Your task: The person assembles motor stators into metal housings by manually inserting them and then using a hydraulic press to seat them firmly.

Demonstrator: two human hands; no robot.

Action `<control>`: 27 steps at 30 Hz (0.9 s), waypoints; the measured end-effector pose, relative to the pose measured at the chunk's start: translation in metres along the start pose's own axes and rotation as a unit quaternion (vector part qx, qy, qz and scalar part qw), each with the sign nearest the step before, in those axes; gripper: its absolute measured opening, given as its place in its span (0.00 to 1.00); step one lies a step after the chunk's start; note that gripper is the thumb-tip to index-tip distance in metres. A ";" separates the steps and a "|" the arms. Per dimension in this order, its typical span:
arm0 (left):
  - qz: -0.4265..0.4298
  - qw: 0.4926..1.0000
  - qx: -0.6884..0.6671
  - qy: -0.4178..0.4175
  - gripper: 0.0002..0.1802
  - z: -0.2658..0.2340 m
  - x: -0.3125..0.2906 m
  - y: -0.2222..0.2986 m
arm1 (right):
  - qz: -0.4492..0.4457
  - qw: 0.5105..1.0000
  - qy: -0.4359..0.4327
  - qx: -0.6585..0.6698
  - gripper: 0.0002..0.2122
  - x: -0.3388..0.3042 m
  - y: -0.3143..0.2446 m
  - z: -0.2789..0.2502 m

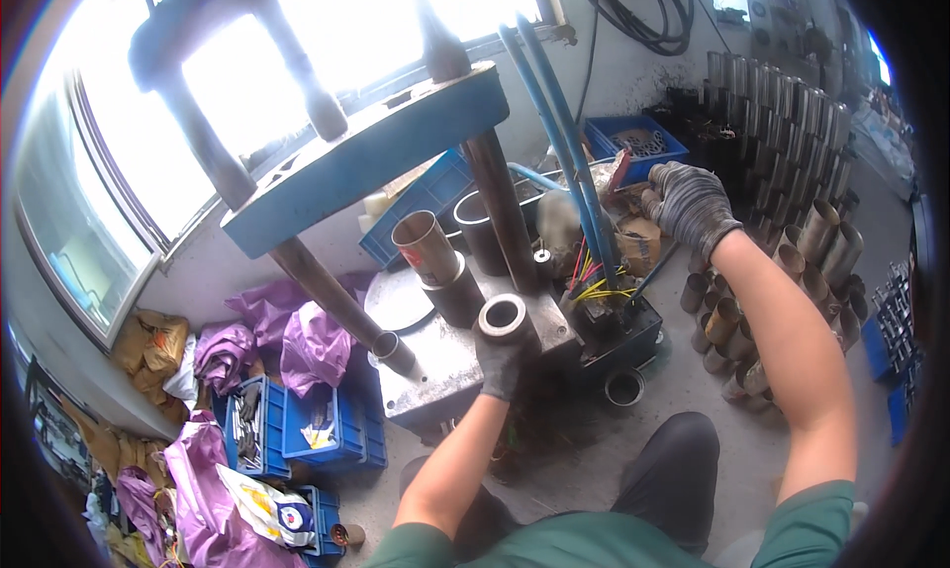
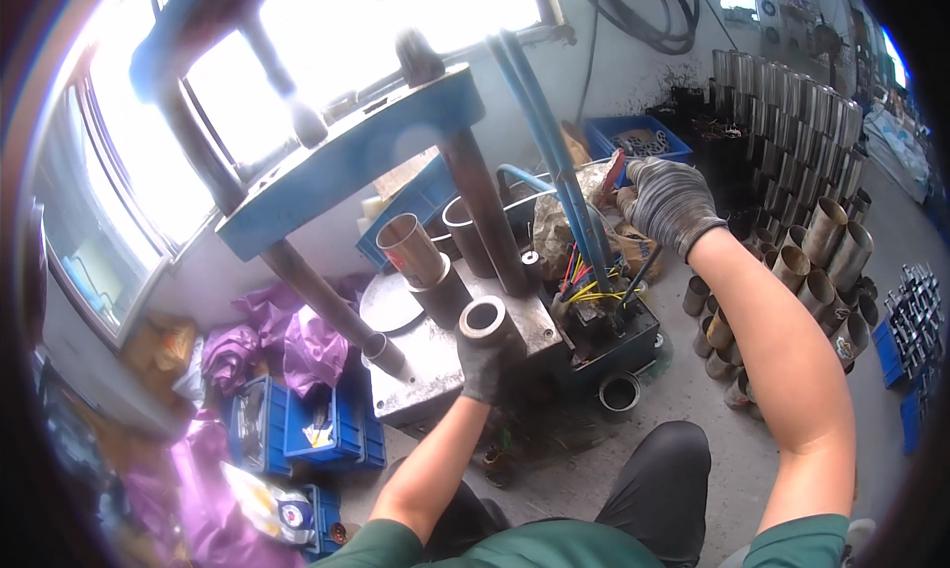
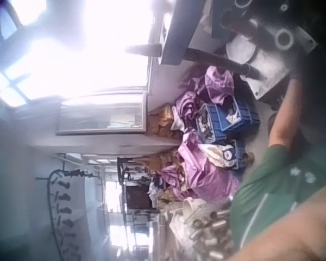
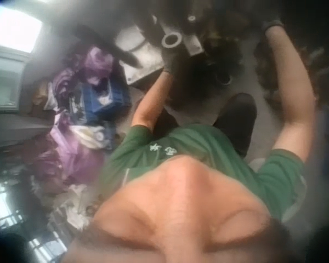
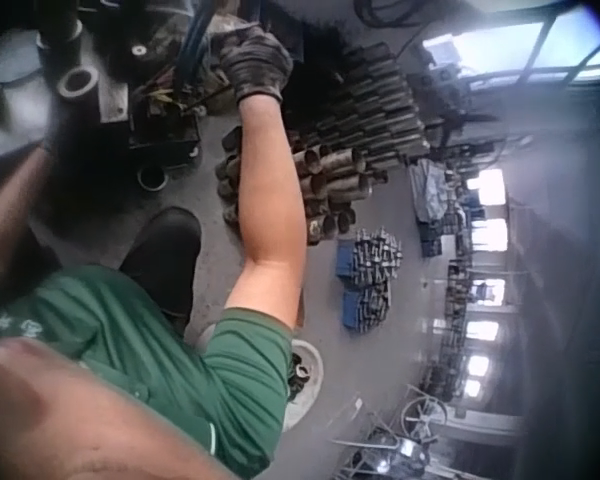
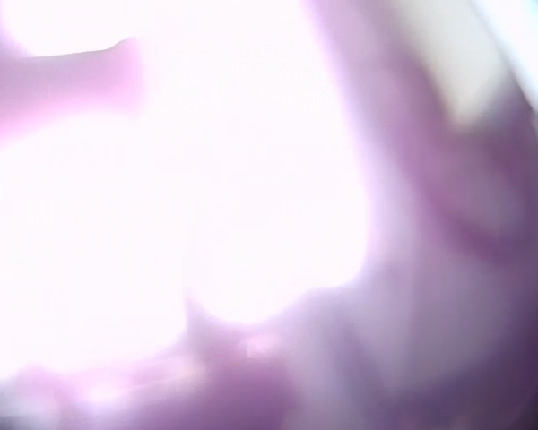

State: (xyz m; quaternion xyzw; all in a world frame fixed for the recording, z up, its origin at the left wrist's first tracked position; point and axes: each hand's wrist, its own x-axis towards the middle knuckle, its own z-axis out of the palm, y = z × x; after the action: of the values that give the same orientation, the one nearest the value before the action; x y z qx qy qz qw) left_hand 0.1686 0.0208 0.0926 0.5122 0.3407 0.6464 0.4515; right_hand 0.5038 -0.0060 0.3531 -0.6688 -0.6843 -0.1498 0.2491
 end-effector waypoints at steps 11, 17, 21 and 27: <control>0.178 0.978 0.015 0.110 0.35 -0.031 0.011 0.107 | -0.037 0.999 0.001 0.008 0.09 -0.013 0.005 0.002; 0.314 0.940 0.052 0.119 0.30 -0.039 0.117 0.164 | -0.082 0.995 0.031 0.037 0.10 -0.030 0.011 0.010; 0.256 0.917 0.213 0.219 0.28 -0.034 0.170 0.180 | -0.062 0.998 -0.028 -0.004 0.08 -0.038 0.003 -0.006; 0.159 0.958 0.170 0.169 0.41 -0.052 0.229 0.173 | -0.055 0.996 -0.057 -0.033 0.08 -0.050 -0.002 -0.009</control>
State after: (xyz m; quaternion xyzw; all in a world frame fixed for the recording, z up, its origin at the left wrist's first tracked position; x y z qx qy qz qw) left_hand 0.0624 0.1736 0.3175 0.5120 0.4311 0.7196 0.1849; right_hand 0.5021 -0.0533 0.3338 -0.6452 -0.7281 -0.1471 0.1786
